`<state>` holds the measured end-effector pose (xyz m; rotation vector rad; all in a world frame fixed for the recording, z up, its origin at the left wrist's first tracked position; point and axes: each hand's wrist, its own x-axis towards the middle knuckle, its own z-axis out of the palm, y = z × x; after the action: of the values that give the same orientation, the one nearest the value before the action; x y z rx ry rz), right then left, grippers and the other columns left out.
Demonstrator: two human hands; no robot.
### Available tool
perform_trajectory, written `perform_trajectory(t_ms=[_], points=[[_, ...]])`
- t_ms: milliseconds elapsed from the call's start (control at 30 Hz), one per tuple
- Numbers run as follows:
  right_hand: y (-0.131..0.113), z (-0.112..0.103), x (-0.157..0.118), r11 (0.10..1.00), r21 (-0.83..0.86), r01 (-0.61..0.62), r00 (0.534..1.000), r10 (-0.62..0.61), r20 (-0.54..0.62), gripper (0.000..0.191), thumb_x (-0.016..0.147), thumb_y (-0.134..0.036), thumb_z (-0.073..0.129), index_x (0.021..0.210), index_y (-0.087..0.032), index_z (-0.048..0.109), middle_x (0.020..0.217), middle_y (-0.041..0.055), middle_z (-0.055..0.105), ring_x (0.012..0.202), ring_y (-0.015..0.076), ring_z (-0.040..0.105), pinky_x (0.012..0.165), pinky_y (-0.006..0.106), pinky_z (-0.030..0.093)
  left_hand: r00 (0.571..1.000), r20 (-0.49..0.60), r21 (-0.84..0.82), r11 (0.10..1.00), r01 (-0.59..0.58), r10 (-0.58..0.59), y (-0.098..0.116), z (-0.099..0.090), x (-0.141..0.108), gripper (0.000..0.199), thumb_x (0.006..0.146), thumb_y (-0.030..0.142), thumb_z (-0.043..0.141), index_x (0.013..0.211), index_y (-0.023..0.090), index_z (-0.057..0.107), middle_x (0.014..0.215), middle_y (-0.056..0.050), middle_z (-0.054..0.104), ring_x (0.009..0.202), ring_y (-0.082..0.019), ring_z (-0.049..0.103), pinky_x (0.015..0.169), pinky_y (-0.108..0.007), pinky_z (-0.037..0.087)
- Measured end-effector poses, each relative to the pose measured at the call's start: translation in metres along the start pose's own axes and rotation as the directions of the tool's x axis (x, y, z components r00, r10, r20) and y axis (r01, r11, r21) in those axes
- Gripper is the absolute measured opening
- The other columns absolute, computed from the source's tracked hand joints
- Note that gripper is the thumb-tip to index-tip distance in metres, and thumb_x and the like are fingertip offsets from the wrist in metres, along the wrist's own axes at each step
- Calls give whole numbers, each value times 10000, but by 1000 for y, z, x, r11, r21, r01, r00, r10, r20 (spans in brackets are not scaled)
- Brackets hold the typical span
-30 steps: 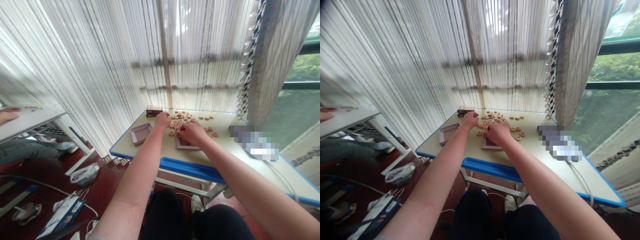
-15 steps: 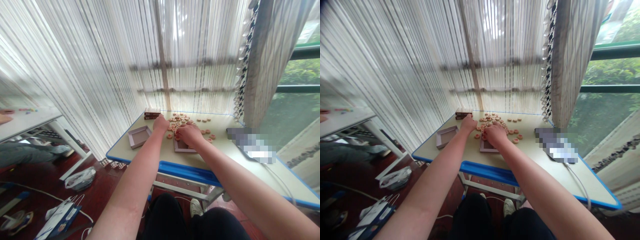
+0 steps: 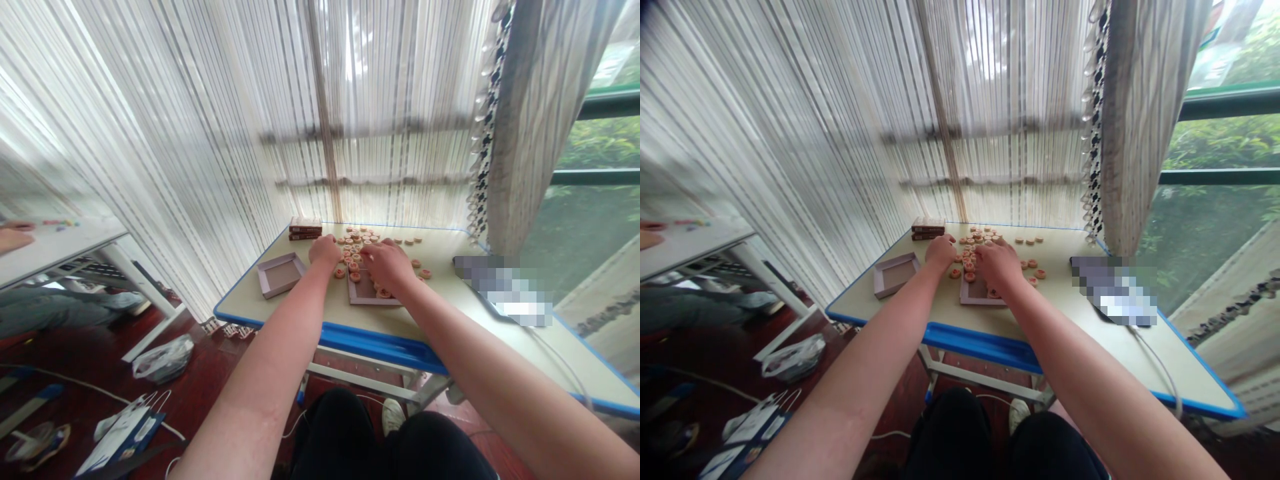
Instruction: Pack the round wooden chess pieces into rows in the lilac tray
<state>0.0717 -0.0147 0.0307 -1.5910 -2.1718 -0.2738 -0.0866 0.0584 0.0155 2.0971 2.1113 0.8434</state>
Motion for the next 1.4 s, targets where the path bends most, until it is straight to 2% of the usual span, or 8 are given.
perform_trajectory(t_ms=[133, 333, 500, 667, 800, 1033, 1233, 1400], points=[[36, -4, 1, 968, 22, -251, 959, 252, -131, 340, 862, -228, 367, 1106, -200, 602, 1025, 101, 636, 989, 266, 471, 799, 351, 362, 992, 96, 40, 996, -80, 76, -3, 2, -1, 279, 695, 170, 538, 921, 228, 691, 1049, -92, 644, 1000, -236, 565, 843, -334, 429], [93, -2, -6, 836, 3, -549, 836, 549, 23, 335, 805, -195, 422, 1062, -207, 637, 1008, 125, 632, 940, 289, 531, 736, 371, 405, 988, 86, 40, 990, -133, 130, 2, 3, -7, 260, 707, 187, 522, 879, 238, 711, 988, -78, 671, 951, -211, 581, 819, -307, 436], [95, 6, -6, 825, -15, -565, 820, 564, 101, 355, 753, -204, 458, 1061, -203, 636, 1106, 120, 595, 989, 289, 520, 765, 379, 422, 967, 118, -48, 974, -220, 224, 10, -14, -13, 271, 740, 321, 512, 880, 190, 703, 851, -64, 690, 820, -181, 608, 748, -268, 446], [89, 12, -3, 830, 21, -557, 831, 557, 16, 357, 775, -259, 433, 1076, -216, 621, 1142, 98, 582, 1024, 281, 492, 781, 377, 420, 859, 323, -158, 917, -365, 398, 12, -35, -17, 284, 638, 395, 646, 821, 188, 710, 779, -30, 689, 694, -144, 608, 635, -225, 434], [89, 17, -2, 851, 57, -522, 848, 525, -72, 347, 789, -287, 419, 1062, -210, 619, 1115, 86, 598, 1001, 269, 495, 793, 364, 415, 815, 404, -179, 910, -374, 415, 11, -37, -19, 299, 626, 399, 664, 838, 195, 715, 793, -23, 691, 651, -132, 602, 590, -220, 425], [94, 21, -1, 835, 114, -539, 837, 546, -39, 347, 786, -266, 416, 1048, -203, 635, 1084, 103, 612, 982, 279, 512, 778, 374, 423, 779, 471, -234, 910, -343, 415, 9, -38, -20, 293, 660, 376, 645, 876, 192, 718, 728, -30, 688, 623, -134, 598, 613, -233, 447], [93, 20, -1, 829, 134, -542, 835, 549, -20, 357, 774, -260, 433, 1060, -195, 638, 1087, 110, 611, 989, 271, 511, 795, 375, 421, 802, 448, -255, 916, -309, 395, 9, -40, -18, 305, 661, 336, 652, 920, 185, 706, 879, -30, 698, 756, -149, 628, 695, -217, 469], [94, 17, -3, 815, 99, -571, 820, 571, 28, 374, 708, -186, 485, 1040, -231, 652, 1116, 88, 606, 1028, 281, 501, 797, 381, 419, 932, 195, -51, 952, -303, 307, 1, -24, -7, 324, 729, 148, 513, 1003, 190, 680, 1009, -51, 677, 967, -163, 596, 889, -238, 426]])
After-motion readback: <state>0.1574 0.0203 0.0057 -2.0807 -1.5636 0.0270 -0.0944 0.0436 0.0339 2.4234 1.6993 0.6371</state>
